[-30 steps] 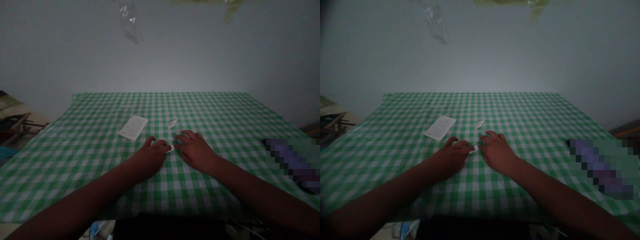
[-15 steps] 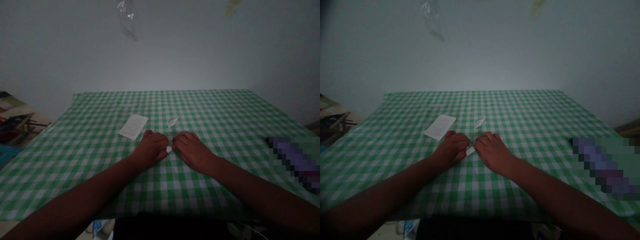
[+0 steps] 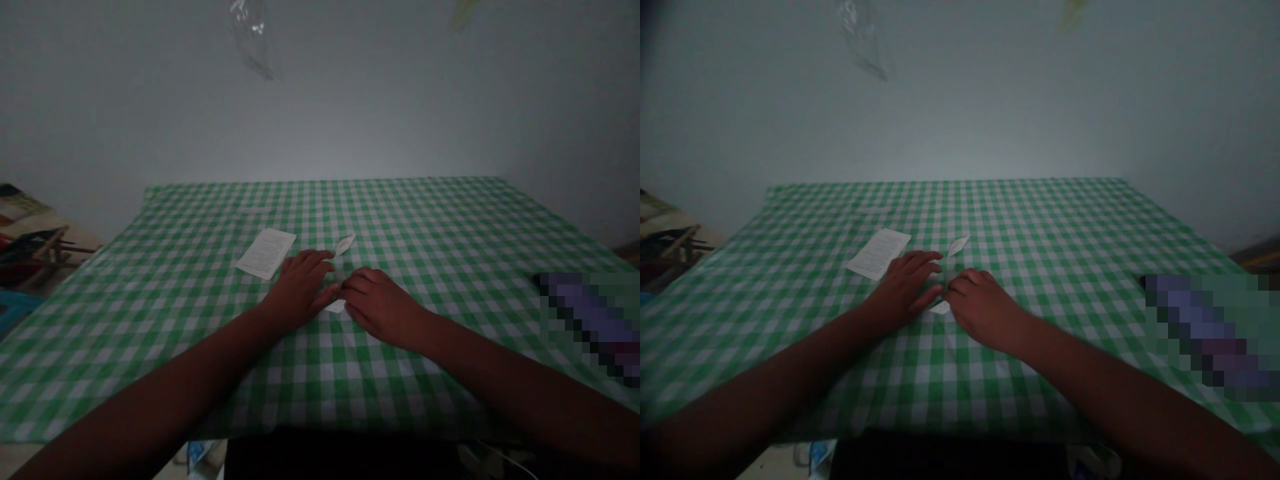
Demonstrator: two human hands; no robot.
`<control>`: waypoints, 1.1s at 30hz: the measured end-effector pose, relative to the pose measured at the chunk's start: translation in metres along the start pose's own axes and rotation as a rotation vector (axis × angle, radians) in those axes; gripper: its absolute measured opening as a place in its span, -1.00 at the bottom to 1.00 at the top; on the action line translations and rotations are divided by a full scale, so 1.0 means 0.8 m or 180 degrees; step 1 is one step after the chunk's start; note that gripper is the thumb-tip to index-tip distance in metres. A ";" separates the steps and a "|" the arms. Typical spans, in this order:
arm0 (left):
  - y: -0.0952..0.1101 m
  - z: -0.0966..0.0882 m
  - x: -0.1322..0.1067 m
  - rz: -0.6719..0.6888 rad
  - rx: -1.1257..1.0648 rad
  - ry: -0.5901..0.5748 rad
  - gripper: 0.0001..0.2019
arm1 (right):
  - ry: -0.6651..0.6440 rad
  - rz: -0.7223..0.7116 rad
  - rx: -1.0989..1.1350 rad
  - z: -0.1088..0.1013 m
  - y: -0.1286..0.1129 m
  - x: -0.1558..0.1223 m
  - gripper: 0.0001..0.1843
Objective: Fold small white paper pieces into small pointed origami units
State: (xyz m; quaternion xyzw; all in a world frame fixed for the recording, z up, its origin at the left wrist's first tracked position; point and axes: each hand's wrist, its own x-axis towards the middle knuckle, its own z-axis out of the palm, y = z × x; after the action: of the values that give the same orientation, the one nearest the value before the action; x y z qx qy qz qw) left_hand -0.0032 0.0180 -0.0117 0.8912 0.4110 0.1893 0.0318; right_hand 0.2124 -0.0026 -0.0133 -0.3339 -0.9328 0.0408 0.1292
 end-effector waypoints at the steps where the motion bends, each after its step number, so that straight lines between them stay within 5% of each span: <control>1: 0.000 0.003 -0.001 0.0004 0.0101 -0.0062 -0.62 | 0.0014 0.0006 0.0014 -0.001 0.001 0.000 -0.73; 7: 0.000 0.012 -0.003 -0.0123 0.0562 -0.0468 -0.49 | 0.0062 0.0016 0.0137 -0.003 0.007 -0.004 -0.79; 17: 0.002 0.019 -0.005 -0.0076 0.0937 -0.0358 -0.49 | 0.0126 -0.0003 0.0120 -0.005 0.006 -0.002 -0.82; 33: 0.001 0.001 -0.009 -0.0026 0.0516 -0.0658 -0.55 | 0.0153 -0.0021 0.0117 -0.007 0.009 -0.004 -0.80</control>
State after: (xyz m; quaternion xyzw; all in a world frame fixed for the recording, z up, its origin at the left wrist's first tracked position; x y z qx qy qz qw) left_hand -0.0067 0.0126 -0.0148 0.9039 0.4231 0.0625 0.0026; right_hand 0.2211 0.0010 -0.0098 -0.3292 -0.9297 0.0495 0.1579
